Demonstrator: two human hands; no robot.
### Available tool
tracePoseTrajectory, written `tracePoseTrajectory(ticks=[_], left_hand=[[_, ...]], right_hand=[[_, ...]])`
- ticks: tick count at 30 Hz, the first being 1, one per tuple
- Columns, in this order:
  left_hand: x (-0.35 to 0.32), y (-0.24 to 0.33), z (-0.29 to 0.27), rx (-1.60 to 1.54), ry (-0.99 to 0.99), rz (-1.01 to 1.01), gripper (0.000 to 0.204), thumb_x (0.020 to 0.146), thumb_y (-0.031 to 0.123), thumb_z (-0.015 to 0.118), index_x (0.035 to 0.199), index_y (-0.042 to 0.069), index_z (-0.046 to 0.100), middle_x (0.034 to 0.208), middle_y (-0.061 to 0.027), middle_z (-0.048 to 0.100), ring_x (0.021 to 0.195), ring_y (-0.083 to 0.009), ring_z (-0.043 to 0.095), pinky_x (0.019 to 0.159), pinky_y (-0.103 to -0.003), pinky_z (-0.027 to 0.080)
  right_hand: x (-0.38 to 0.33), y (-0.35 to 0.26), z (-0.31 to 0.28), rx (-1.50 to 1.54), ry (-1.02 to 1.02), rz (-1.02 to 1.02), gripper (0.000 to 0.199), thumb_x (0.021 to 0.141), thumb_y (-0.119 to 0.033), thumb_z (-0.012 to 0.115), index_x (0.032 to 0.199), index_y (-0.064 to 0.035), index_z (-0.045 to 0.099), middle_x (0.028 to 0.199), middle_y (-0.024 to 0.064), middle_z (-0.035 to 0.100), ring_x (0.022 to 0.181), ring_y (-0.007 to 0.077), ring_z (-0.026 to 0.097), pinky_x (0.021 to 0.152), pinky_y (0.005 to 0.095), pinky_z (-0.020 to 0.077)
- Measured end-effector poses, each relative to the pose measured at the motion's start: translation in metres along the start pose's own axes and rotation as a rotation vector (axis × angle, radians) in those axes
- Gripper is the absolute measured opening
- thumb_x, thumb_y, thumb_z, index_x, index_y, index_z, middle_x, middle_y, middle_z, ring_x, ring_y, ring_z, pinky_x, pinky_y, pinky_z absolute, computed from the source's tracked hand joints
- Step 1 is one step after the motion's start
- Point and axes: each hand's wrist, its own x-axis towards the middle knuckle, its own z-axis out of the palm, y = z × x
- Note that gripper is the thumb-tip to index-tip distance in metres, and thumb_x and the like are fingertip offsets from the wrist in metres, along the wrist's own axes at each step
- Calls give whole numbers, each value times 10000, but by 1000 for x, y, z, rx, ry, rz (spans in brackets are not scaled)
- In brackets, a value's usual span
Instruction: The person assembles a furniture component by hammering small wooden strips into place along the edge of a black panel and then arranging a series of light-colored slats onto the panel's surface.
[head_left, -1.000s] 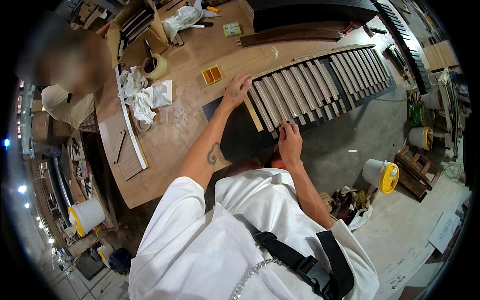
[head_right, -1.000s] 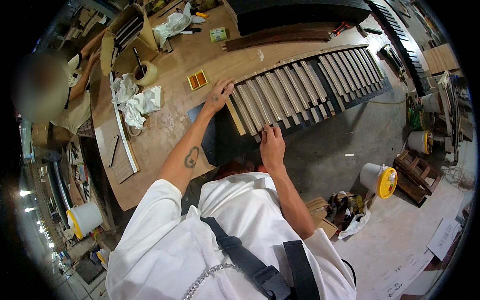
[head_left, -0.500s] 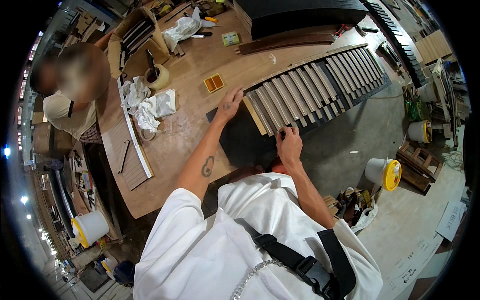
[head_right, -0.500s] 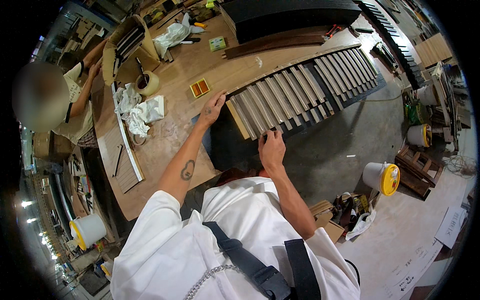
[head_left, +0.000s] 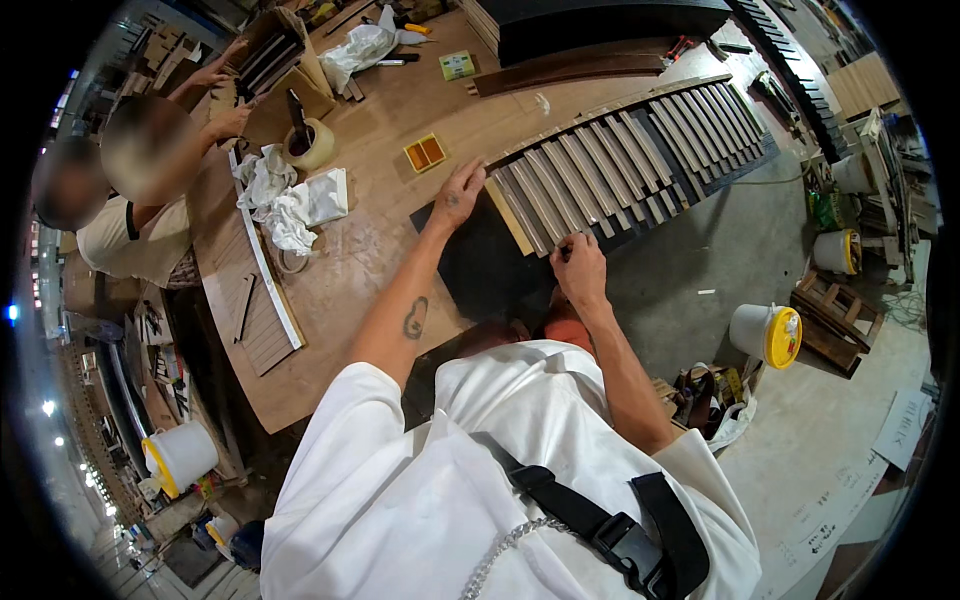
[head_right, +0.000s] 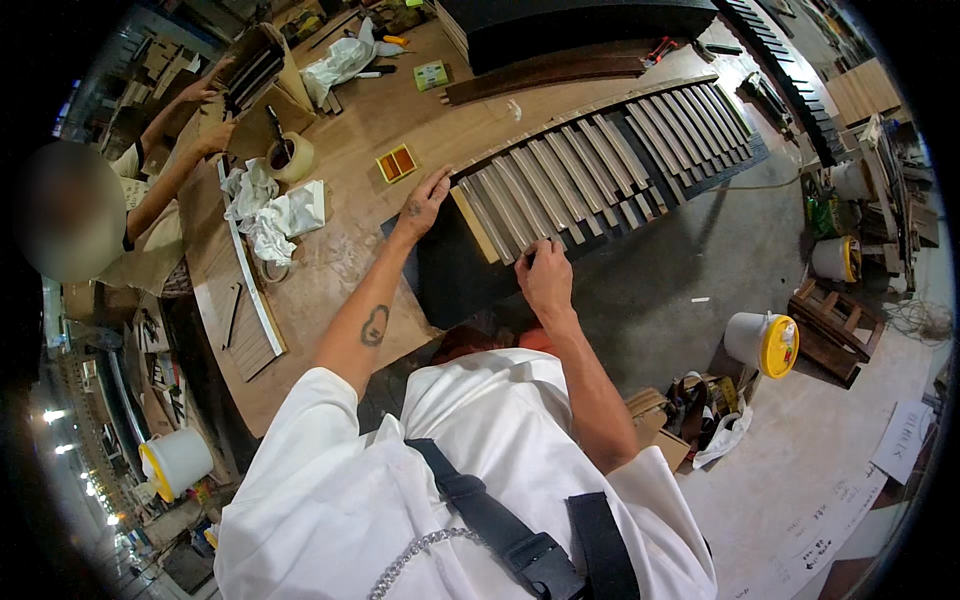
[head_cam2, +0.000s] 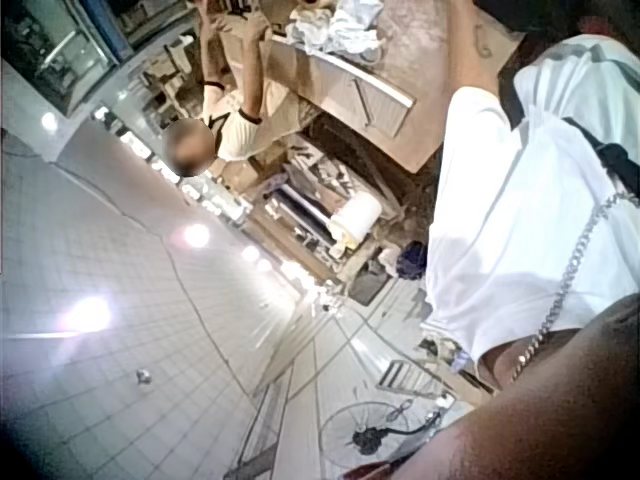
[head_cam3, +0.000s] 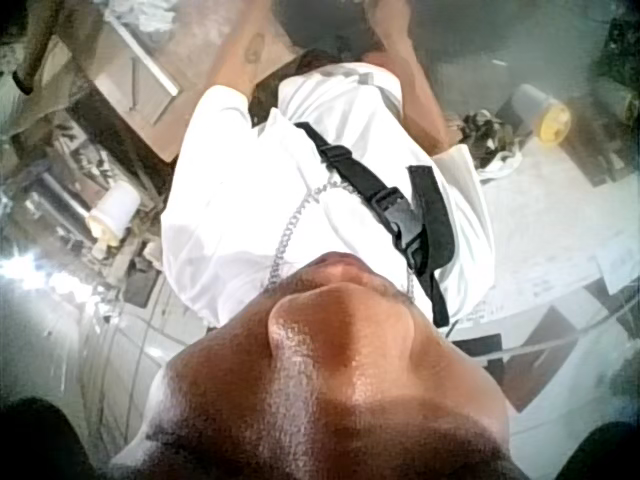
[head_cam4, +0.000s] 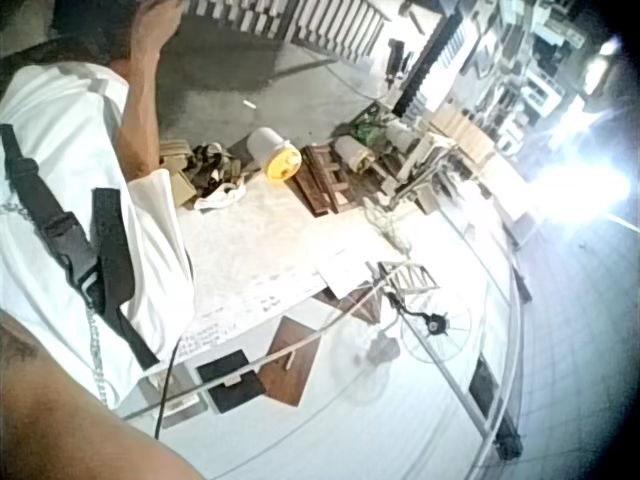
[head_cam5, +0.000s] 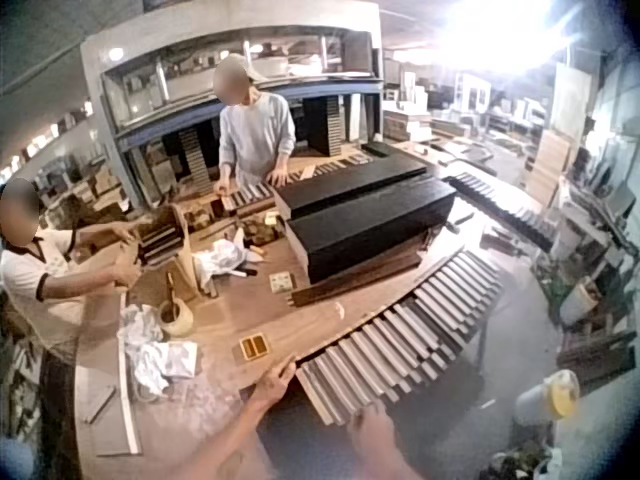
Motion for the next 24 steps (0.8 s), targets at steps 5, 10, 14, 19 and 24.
tracePoseTrajectory(ticks=[5, 10, 14, 19, 24], left_hand=[[-2, 16, 5, -37, 8, -2, 498, 989, 359, 477, 1322, -8, 517, 1350, -187, 517, 1280, -299, 468, 1049, -336, 360], [-5, 10, 2, -12, 47, 19, 492, 983, 353, 492, 1313, -9, 523, 1332, -181, 526, 1247, -298, 493, 1035, -329, 371], [-6, 21, 7, 5, 54, 9, 503, 981, 380, 493, 1319, 8, 524, 1321, -184, 535, 1239, -310, 498, 1036, -335, 371], [-14, 21, 7, 70, 74, 0, 534, 980, 428, 469, 1331, 28, 523, 1347, -193, 522, 1267, -329, 475, 1064, -359, 346], [-10, 28, 5, -26, 55, -11, 510, 975, 389, 496, 1333, 27, 521, 1346, -190, 518, 1265, -323, 478, 1056, -352, 353]], right_hand=[[4, -2, -6, -78, -40, 35, 206, 768, -119, 692, 893, 1, 581, 911, 205, 590, 816, 397, 617, 721, 460, 521], [9, -7, -6, -106, -92, 74, 239, 757, -140, 712, 886, 7, 574, 923, 212, 603, 822, 399, 626, 729, 460, 523], [9, -9, -11, -81, -72, 81, 255, 767, -143, 713, 907, 12, 567, 922, 214, 608, 821, 404, 627, 720, 461, 523], [-9, -6, -16, -30, -21, 21, 218, 799, -126, 691, 936, -9, 568, 921, 194, 614, 791, 391, 631, 682, 465, 516], [-8, -11, -9, -100, -11, 92, 185, 809, -103, 673, 946, -27, 573, 936, 174, 590, 787, 374, 619, 674, 444, 512]])
